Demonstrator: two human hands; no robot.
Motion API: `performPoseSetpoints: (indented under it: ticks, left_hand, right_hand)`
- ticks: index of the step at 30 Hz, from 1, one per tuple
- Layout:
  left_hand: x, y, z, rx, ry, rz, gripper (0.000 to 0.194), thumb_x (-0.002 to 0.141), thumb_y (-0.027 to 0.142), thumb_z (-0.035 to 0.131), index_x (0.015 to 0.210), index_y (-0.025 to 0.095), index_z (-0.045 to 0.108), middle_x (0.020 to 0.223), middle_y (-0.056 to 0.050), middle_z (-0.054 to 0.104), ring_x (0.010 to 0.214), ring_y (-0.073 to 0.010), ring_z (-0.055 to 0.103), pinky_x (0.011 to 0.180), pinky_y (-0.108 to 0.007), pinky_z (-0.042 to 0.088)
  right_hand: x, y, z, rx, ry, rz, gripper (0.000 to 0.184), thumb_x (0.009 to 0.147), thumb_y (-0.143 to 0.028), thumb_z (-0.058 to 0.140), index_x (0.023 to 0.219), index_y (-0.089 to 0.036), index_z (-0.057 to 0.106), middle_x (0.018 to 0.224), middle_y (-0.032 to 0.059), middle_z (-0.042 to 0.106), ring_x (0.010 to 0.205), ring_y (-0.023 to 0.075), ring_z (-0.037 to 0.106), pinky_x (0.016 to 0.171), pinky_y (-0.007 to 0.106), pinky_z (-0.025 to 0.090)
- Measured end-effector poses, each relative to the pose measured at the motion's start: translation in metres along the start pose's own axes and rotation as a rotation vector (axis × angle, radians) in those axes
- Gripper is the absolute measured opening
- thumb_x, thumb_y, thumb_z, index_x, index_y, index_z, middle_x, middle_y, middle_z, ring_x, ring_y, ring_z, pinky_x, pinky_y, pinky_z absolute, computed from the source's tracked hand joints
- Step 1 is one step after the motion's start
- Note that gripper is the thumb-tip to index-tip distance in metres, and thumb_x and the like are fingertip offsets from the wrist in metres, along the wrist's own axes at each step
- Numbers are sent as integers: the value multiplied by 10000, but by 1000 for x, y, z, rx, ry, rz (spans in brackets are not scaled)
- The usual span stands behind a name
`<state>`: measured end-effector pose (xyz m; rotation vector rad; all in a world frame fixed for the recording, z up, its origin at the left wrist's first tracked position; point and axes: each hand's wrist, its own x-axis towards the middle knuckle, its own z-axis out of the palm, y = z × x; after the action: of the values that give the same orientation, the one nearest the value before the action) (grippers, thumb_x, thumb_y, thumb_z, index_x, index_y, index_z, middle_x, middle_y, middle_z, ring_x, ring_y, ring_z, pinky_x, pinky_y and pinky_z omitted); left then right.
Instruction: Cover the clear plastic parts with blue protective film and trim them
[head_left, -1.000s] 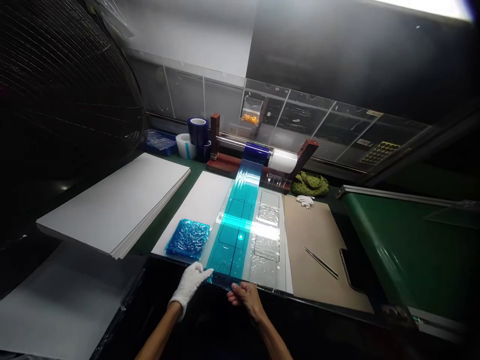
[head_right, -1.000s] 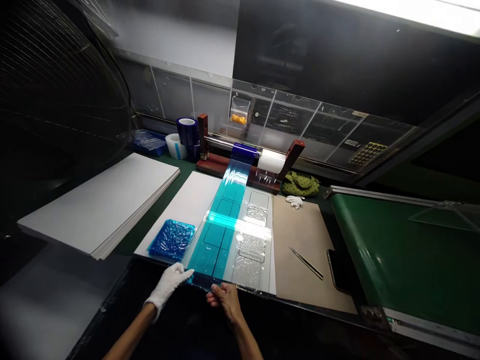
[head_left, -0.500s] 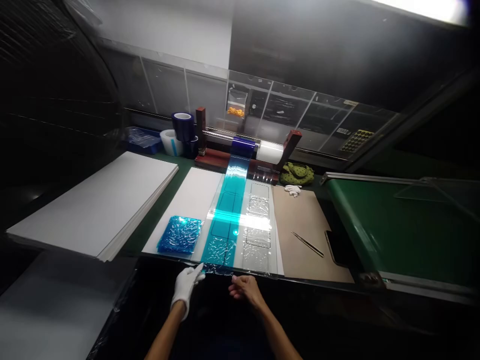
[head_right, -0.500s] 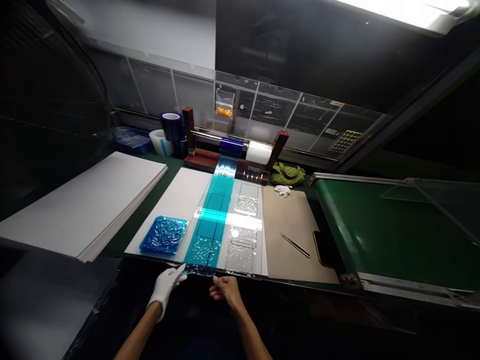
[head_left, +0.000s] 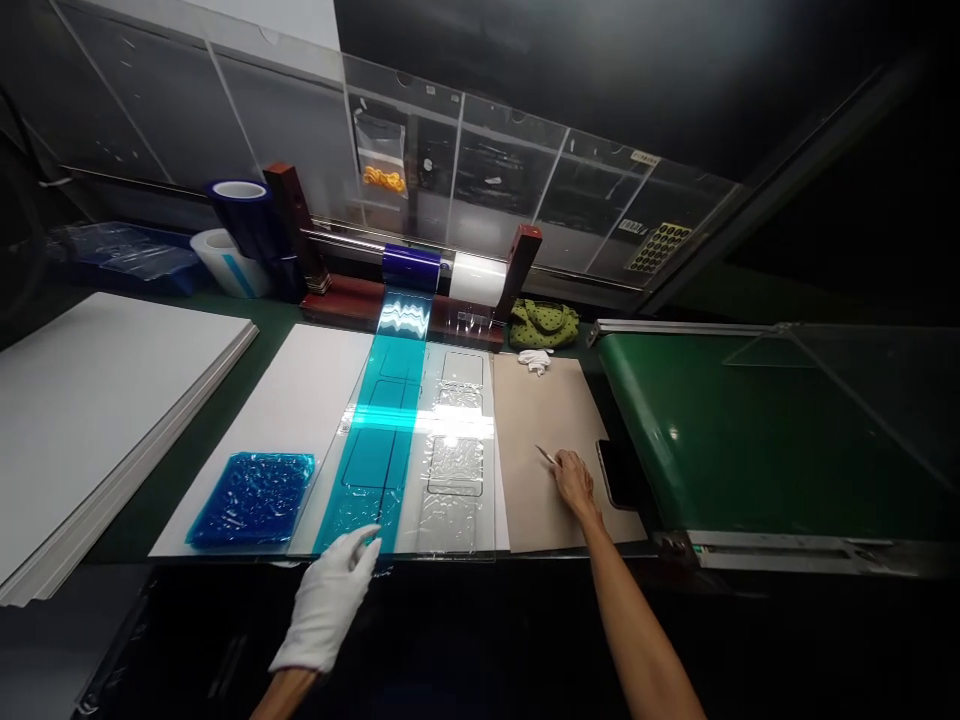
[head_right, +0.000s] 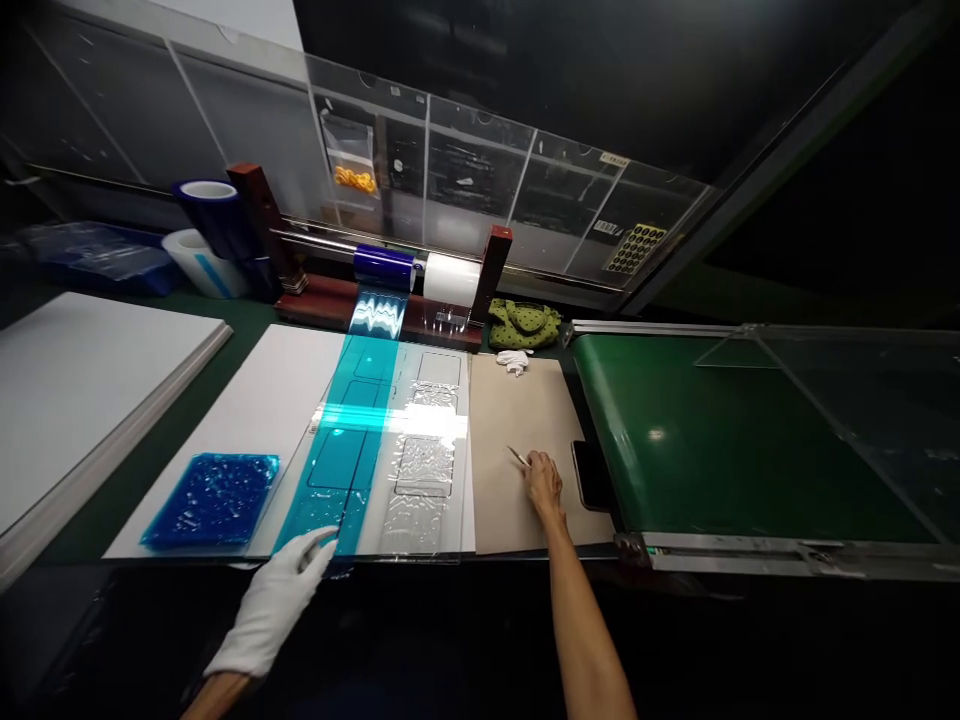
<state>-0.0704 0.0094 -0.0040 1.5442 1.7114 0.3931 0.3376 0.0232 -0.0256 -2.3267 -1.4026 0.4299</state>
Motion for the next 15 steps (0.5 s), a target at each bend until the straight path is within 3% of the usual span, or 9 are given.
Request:
performPoseSetpoints:
  ticks: [3,6,11,15]
  left_hand:
    - [23,25,18,405,14,254,355,882,327,384,1173,266,579,940,-59,614,845,-194,557,757,-303,407]
    - [42,36,36,650,-30,312,392,850,181,376,1177,247,582,852,-92,582,732,-205,526,639,-314,362]
    - [61,36,55,716,-68,319,546,790,43,350,1236,304,527,869,-116,564,698,-213,507,589,-312,323]
    - [63,31,59,735,-73,316,523,787,44,355,1233,261,524,859,-127,556,717,-224,509,600,-322,345]
  right_hand:
    - [-14,-14,6,-10,-79,-113,220,883,-240,425,986,-178,609,880,71,638,801,192,574,679,270,379]
    - [-34,-51,20,-57,-154,-270,231,916,-257,413,1013,-236,622,1003,41,632,829,159,582,674,236,373]
    - [-45,-121,49,-340,-317,-573,364,948,-150,324,1150,-313,579,1008,23,622,815,134,562,589,214,341]
    - [-34,-151,65,-407,-423,-697,376,963,-160,292,1130,-314,592,1045,24,609,874,144,543,607,217,364]
